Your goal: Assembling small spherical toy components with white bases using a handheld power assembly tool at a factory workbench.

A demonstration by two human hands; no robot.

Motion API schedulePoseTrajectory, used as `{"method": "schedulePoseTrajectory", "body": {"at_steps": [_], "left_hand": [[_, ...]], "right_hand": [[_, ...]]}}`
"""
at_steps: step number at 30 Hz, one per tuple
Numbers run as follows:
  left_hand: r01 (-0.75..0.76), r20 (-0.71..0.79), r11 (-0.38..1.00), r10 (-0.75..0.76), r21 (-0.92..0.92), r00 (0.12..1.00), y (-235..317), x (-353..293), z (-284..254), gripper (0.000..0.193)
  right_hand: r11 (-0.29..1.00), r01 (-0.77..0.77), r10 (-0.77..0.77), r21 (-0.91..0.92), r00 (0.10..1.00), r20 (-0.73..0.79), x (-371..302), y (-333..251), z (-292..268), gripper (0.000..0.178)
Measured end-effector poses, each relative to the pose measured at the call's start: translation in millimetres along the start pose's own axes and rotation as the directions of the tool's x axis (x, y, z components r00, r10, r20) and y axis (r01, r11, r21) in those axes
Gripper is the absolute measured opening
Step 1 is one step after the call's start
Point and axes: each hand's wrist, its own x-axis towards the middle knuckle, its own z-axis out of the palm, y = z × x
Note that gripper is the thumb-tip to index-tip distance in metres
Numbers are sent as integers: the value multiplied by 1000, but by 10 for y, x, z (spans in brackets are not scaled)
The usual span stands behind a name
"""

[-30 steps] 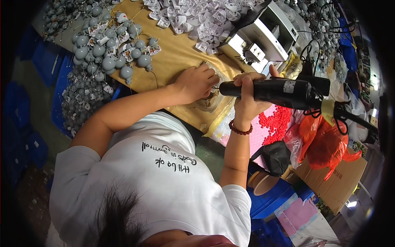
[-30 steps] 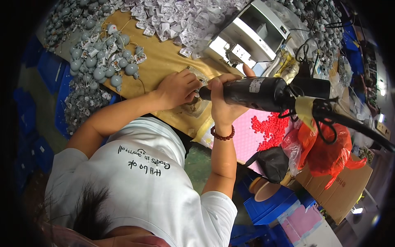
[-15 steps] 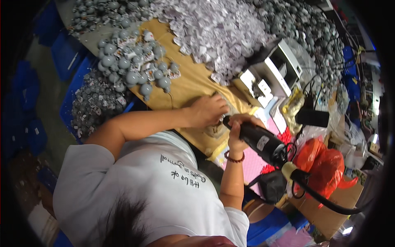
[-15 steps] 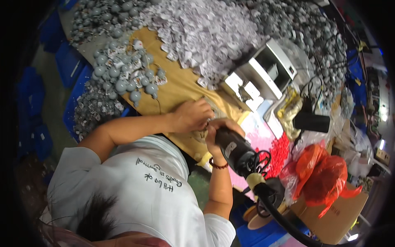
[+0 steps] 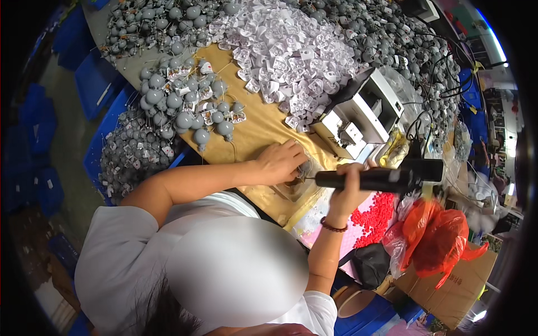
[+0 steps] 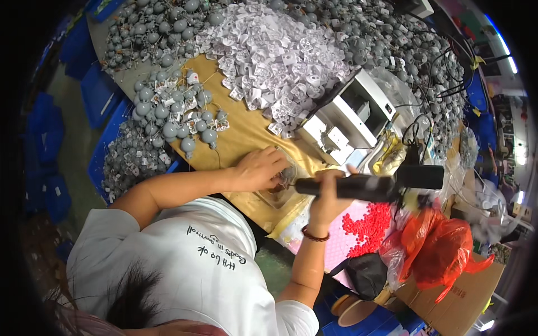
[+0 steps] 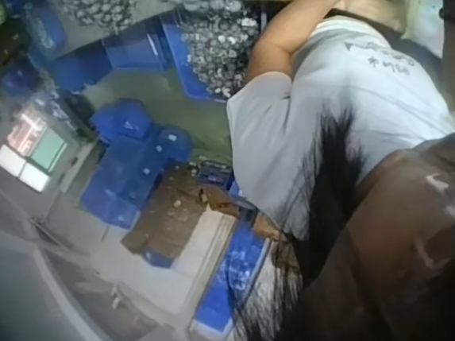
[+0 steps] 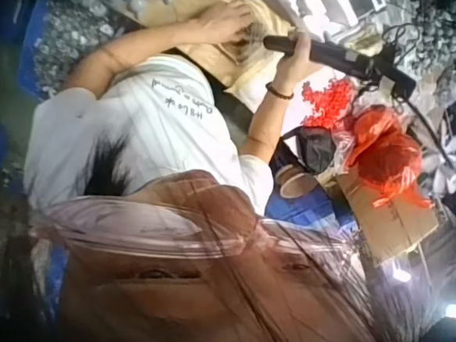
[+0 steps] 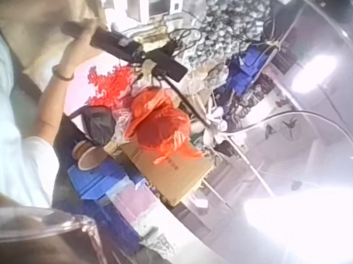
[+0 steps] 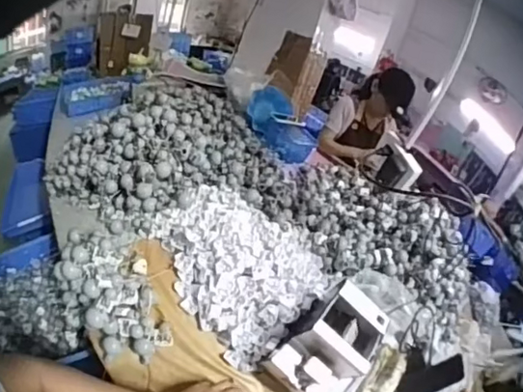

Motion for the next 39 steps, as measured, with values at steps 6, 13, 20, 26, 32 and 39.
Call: {"method": "schedulePoseTrajectory", "body": {"at_steps": [6, 13, 20, 26, 32, 39], "left_hand": [[-56, 7, 998, 56, -12, 998, -28, -7, 10, 35], [-144, -68, 989, 145, 26, 987, -19, -76, -4, 35], [-122, -34, 992, 121, -18, 992, -12, -41, 14, 29], [20, 4, 968, -19, -251, 1000, 58, -117, -429, 30], [365, -227, 914, -399, -178, 889, -383, -533, -1988, 36], [602, -94, 712, -615, 360, 783, -1902, -942, -2815, 80]], "right_hand": [[983, -35, -36, -181, 925, -378, 519, 373, -1252, 32], [742, 105, 23, -662, 983, 183, -270, 510, -433, 21], [847, 3, 33, -531, 998, 57, -180, 707, -180, 10], [971, -240, 240, -8, 966, 99, -49, 489, 173, 17], [852, -361, 512, -379, 723, 464, -518, 529, 672, 56], [757, 354, 204, -548, 670, 714, -708, 1134, 1524, 114]]}}
